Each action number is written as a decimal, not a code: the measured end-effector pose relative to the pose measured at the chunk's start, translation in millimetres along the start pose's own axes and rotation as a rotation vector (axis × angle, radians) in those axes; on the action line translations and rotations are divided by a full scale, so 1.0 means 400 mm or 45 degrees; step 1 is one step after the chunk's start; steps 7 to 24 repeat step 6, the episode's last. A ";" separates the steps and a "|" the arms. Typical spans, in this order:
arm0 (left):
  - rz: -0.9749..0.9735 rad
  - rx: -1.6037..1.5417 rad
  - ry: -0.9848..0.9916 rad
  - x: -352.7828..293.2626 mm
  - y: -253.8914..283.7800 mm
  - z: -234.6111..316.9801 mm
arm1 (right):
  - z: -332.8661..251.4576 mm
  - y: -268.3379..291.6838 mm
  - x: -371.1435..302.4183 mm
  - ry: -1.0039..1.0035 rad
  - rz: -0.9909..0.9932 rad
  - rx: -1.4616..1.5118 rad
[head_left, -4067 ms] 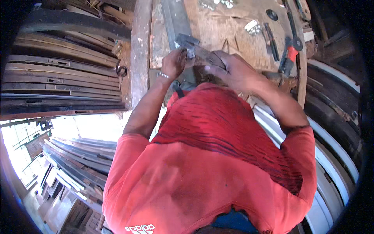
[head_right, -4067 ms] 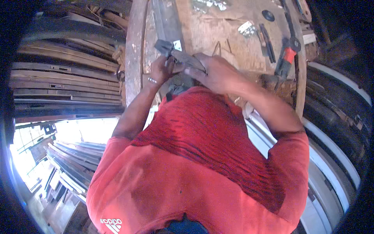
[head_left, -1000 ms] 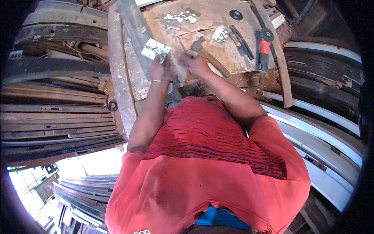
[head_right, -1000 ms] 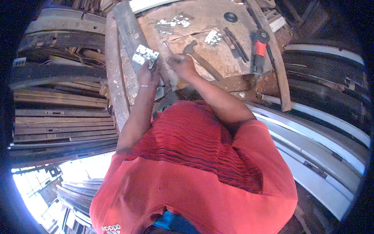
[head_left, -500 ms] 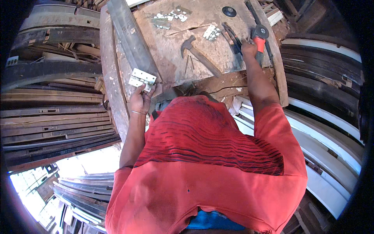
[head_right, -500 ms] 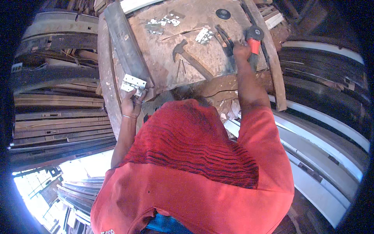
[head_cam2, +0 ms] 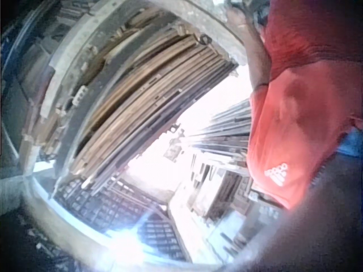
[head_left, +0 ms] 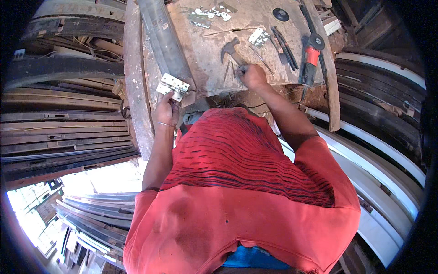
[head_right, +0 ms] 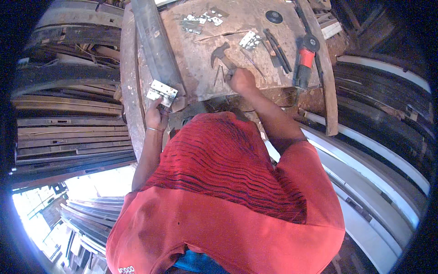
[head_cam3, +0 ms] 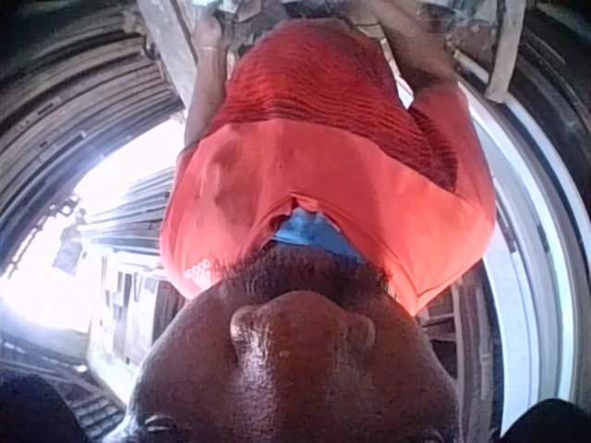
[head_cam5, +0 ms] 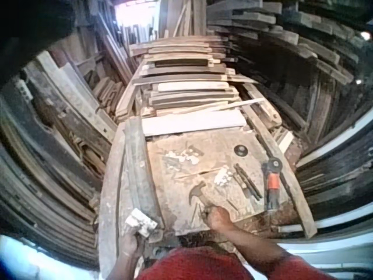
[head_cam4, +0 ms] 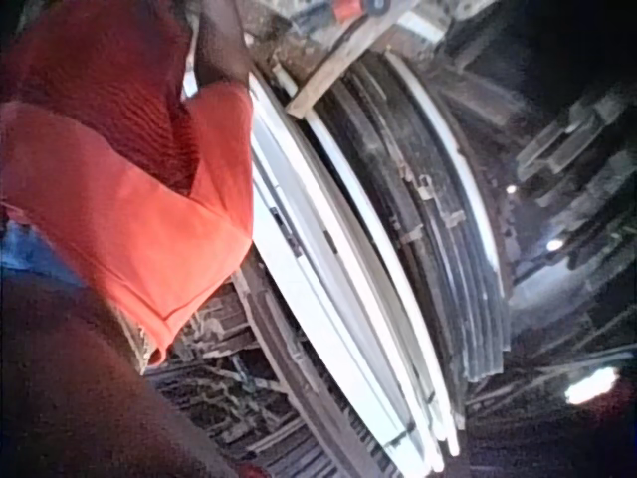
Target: The person trims a hinge using an angle grinder, then positions and hammers it onto a wooden surface.
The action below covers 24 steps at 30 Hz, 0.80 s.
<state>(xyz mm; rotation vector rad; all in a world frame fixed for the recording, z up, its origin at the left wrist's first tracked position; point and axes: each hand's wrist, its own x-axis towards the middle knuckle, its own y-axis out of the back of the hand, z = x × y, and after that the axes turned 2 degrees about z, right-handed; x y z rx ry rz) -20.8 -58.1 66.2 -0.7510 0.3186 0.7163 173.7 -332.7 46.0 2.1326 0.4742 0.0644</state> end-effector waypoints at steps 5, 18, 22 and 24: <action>0.136 0.394 -0.151 -0.009 -0.003 0.012 | -0.048 -0.077 0.031 -0.123 -0.200 -0.350; 0.146 0.391 -0.165 -0.008 0.011 0.028 | -0.056 -0.087 0.044 -0.171 -0.224 -0.320; 0.146 0.391 -0.165 -0.008 0.011 0.028 | -0.056 -0.087 0.044 -0.171 -0.224 -0.320; 0.146 0.391 -0.165 -0.008 0.011 0.028 | -0.056 -0.087 0.044 -0.171 -0.224 -0.320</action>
